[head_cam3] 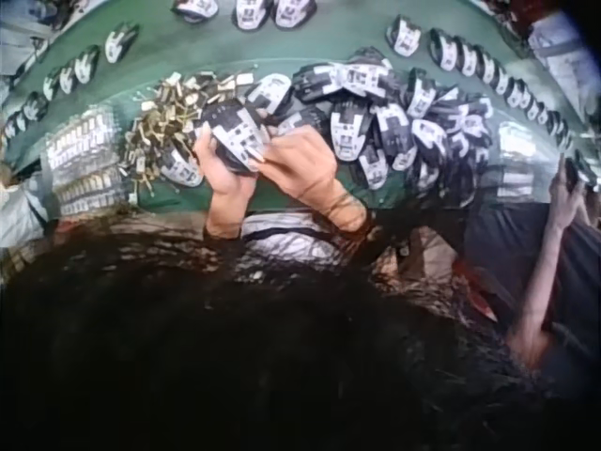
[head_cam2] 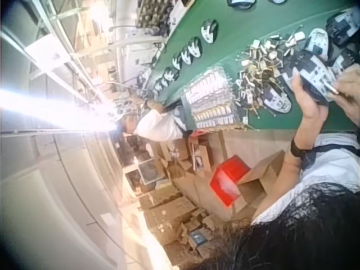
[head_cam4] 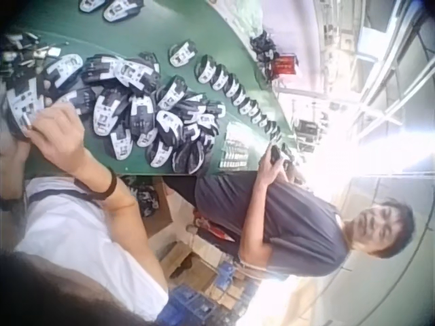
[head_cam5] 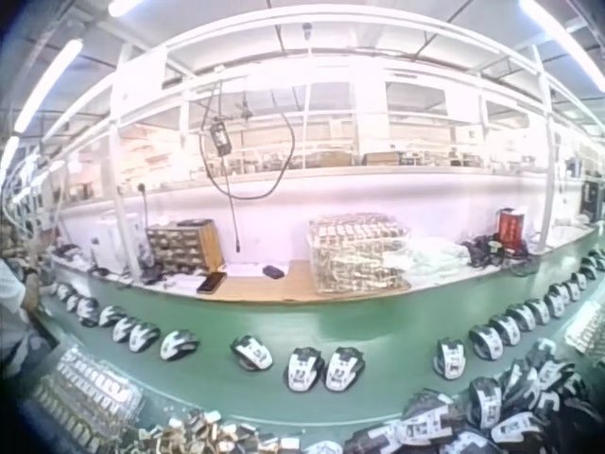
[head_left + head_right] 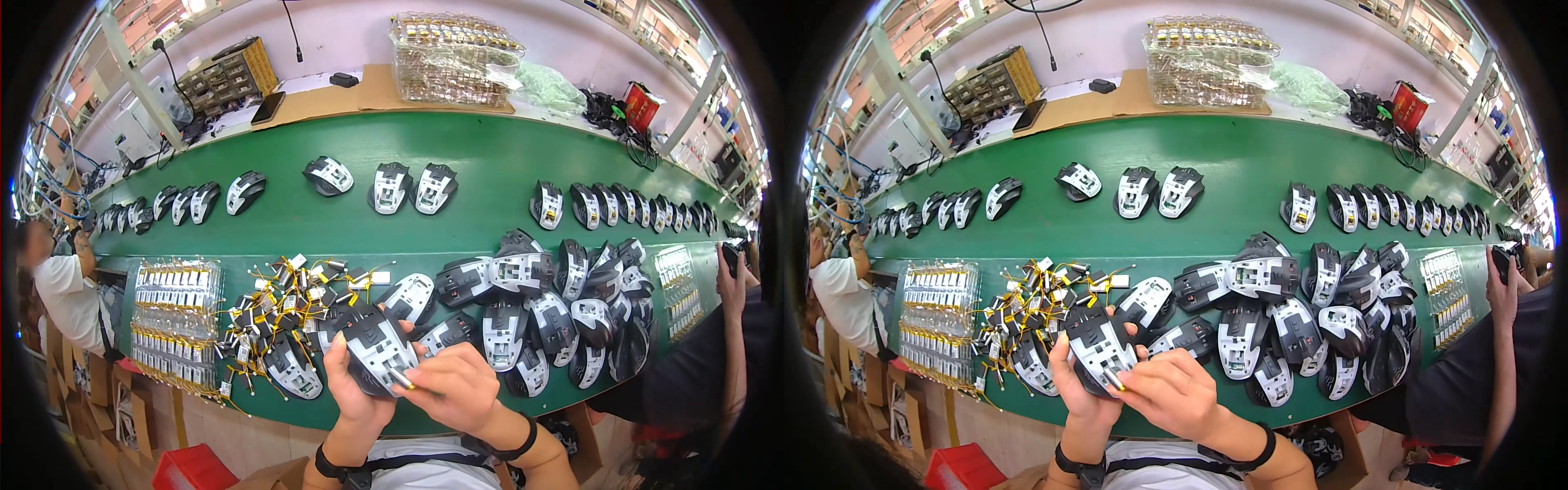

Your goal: The person assembles computer mice at a green workbench. They pick up a mouse shell, insert a small yellow cable into the internal connector, and place the finished unit on the table. This process is repeated for multiple units throughout the clip.

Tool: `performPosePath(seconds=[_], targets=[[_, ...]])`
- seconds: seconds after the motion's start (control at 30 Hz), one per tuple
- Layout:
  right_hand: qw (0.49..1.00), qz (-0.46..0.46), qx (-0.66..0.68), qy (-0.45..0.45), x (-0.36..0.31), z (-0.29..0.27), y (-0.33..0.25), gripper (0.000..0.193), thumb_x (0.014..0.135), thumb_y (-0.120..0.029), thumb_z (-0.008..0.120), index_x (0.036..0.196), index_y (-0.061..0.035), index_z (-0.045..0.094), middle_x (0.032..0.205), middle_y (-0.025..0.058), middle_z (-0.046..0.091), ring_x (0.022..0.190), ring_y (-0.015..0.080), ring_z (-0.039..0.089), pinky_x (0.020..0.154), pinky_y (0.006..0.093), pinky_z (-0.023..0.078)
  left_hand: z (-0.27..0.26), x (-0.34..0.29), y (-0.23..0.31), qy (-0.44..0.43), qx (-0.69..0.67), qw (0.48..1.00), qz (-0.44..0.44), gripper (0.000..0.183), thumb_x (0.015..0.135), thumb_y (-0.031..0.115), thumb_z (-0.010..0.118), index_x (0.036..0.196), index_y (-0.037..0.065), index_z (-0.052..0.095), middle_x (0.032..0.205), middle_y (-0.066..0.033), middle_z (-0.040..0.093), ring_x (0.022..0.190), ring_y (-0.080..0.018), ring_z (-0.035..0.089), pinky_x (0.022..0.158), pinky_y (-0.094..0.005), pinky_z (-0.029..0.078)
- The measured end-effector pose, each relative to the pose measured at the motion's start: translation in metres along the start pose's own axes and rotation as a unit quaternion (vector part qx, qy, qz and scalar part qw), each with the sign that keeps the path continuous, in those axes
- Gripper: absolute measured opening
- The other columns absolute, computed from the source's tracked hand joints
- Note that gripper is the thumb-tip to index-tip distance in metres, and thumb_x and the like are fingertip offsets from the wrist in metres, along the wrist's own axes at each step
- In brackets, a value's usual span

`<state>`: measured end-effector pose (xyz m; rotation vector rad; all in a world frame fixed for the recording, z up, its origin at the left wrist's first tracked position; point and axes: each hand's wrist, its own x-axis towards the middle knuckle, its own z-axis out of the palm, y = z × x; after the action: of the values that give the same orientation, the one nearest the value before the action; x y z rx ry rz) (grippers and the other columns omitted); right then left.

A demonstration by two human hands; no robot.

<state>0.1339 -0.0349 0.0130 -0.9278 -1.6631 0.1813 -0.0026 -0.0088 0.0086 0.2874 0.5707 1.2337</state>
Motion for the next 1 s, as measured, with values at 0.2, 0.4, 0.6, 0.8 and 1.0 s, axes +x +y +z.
performPosePath(seconds=[0.2,0.4,0.6,0.8,1.0], targets=[[0.980,-0.136,-0.064,-0.130,0.013,-0.024,0.003,0.039,0.064,-0.007,0.069,0.102,0.0007,0.071,0.094,0.0068,0.063,0.079,0.0201,0.062,0.065,0.0308,0.052,-0.003,0.002,0.002,0.025,-0.026,0.999,-0.023,0.064,0.093,0.055,0.035,0.129,0.004,0.049,0.108,-0.0196,0.064,0.082,-0.0347,0.066,0.071,-0.0428,0.057],[0.974,-0.111,-0.066,-0.188,0.017,-0.034,-0.004,0.036,0.067,-0.006,0.071,0.103,-0.0007,0.071,0.093,0.0060,0.063,0.078,0.0193,0.062,0.067,0.0301,0.052,-0.004,0.003,0.002,-0.002,0.023,0.999,-0.028,0.065,0.093,0.053,0.035,0.131,0.002,0.049,0.106,-0.0202,0.065,0.080,-0.0337,0.067,0.069,-0.0425,0.057],[0.957,0.196,0.100,-0.189,0.032,-0.037,0.003,0.021,0.070,-0.009,0.084,0.080,-0.0040,0.067,0.082,0.0062,0.065,0.072,0.0189,0.062,0.062,0.0286,0.051,-0.005,-0.009,-0.008,-0.067,0.093,0.993,0.029,0.056,0.095,0.044,0.040,0.130,0.001,0.046,0.117,-0.0213,0.061,0.102,-0.0278,0.064,0.084,-0.0387,0.054],[0.984,0.010,0.008,-0.179,0.011,-0.035,0.005,0.023,0.072,-0.010,0.080,0.090,-0.0024,0.068,0.092,0.0089,0.066,0.075,0.0213,0.065,0.065,0.0318,0.053,-0.001,-0.002,0.005,-0.091,0.130,0.987,0.023,0.057,0.096,0.045,0.036,0.128,-0.001,0.048,0.114,-0.0201,0.062,0.092,-0.0283,0.067,0.080,-0.0392,0.056],[0.950,-0.178,-0.103,-0.236,0.022,-0.055,0.008,0.020,0.077,-0.006,0.072,0.096,0.0004,0.069,0.096,0.0109,0.064,0.082,0.0226,0.065,0.068,0.0311,0.055,0.002,0.003,0.005,-0.081,0.115,0.990,-0.030,0.058,0.097,0.047,0.033,0.121,-0.001,0.054,0.110,-0.0190,0.064,0.088,-0.0297,0.068,0.076,-0.0398,0.056]])
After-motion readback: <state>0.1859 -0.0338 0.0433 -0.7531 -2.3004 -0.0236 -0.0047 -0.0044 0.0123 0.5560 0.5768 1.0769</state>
